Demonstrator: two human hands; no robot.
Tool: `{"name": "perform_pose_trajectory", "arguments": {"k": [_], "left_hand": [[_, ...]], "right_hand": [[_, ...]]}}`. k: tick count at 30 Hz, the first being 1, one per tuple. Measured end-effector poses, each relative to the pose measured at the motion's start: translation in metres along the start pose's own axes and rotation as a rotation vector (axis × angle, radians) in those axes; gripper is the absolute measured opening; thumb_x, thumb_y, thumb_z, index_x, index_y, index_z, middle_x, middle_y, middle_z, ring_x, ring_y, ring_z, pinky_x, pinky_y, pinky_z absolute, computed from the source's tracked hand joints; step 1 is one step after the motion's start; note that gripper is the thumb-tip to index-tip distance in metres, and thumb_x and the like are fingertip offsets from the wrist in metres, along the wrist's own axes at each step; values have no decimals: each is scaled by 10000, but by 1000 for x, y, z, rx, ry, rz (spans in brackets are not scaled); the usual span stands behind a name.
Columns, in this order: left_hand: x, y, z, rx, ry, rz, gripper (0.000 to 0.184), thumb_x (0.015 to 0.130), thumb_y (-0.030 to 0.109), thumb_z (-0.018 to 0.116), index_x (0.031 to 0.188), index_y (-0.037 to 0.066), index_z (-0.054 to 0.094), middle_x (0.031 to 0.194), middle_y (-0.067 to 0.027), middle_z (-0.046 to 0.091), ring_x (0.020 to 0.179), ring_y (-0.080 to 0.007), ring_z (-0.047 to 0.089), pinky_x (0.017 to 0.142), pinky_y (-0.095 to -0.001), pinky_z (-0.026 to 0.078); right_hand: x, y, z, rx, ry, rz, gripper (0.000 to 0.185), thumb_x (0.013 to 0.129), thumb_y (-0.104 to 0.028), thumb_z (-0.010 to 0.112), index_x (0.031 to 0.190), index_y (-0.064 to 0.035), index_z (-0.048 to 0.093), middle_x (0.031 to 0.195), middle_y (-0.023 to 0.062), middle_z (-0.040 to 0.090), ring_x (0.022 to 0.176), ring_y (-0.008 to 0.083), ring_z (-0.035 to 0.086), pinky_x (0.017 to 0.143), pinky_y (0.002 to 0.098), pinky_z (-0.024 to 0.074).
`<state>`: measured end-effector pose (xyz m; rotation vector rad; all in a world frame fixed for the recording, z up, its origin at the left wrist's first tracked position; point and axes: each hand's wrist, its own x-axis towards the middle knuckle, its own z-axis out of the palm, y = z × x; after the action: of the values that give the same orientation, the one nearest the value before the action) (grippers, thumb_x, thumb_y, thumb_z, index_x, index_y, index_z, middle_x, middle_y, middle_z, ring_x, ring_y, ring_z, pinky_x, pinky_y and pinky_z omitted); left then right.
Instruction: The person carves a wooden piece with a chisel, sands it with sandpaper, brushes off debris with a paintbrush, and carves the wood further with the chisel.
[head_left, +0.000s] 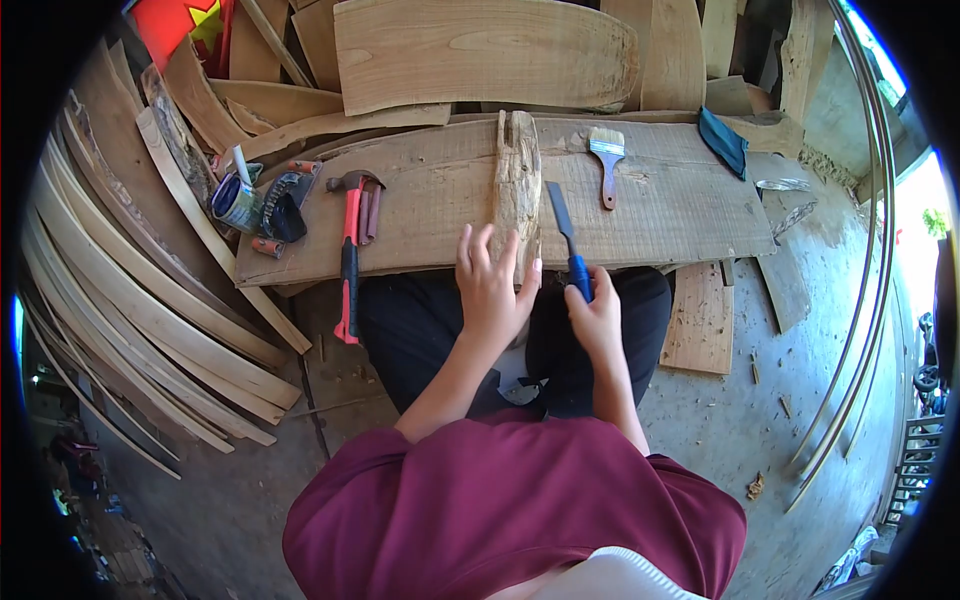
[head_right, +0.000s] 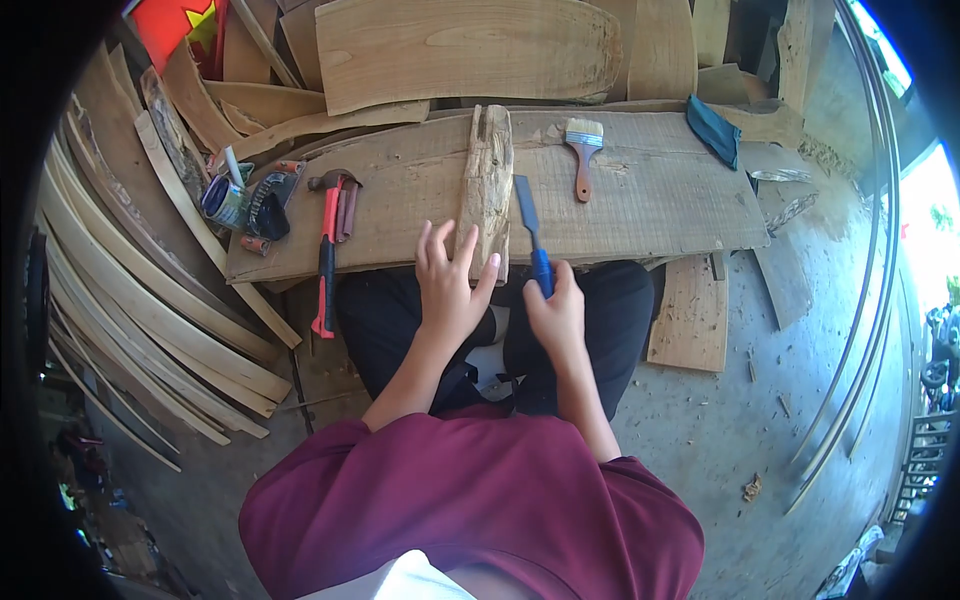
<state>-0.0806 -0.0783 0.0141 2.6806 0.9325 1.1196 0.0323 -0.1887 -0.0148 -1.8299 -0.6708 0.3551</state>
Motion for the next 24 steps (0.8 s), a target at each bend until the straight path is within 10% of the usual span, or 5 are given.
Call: {"name": "perform_pose_trajectory", "arguments": {"k": [4,5,8,14,24], "left_hand": [[-12,10,-2,-813,-253,-236,469,909,329,600,1215,-16,515,1155,-182,536,1160,-300,490,1006,-389,359],[-18,15,-6,-1120,-417,-558,439,908,282,628,1181,-18,460,1083,-128,584,1010,-187,580,914,-300,429],[-27,-1,5,-1507,-203,-768,282,941,129,566,1177,25,451,1038,-110,618,966,-158,599,877,-280,465],[-28,-36,-24,-1459,-272,-896,334,962,141,530,1267,68,414,999,-73,590,806,-105,581,703,-242,494],[-53,-56,-33,-1361,-503,-996,454,947,128,517,1366,77,347,837,-28,518,573,-50,479,404,-197,396]], "right_hand": [[-28,-35,26,-37,-5,-357,398,819,-112,607,1179,16,494,943,240,620,846,409,628,706,427,508],[-33,-34,32,-74,-67,-431,463,808,-96,609,1224,39,454,1032,262,590,895,415,614,720,431,510],[-35,-36,31,-165,-268,-555,641,764,-182,663,1295,48,388,1198,260,524,1081,423,537,877,446,451],[-30,-41,31,-228,-229,-647,697,694,-389,755,1269,-78,514,1280,188,441,1165,371,411,1009,471,316],[32,-6,87,-405,-43,-488,1018,636,-479,774,1364,87,343,1397,339,321,1322,475,306,1078,499,292]]}}
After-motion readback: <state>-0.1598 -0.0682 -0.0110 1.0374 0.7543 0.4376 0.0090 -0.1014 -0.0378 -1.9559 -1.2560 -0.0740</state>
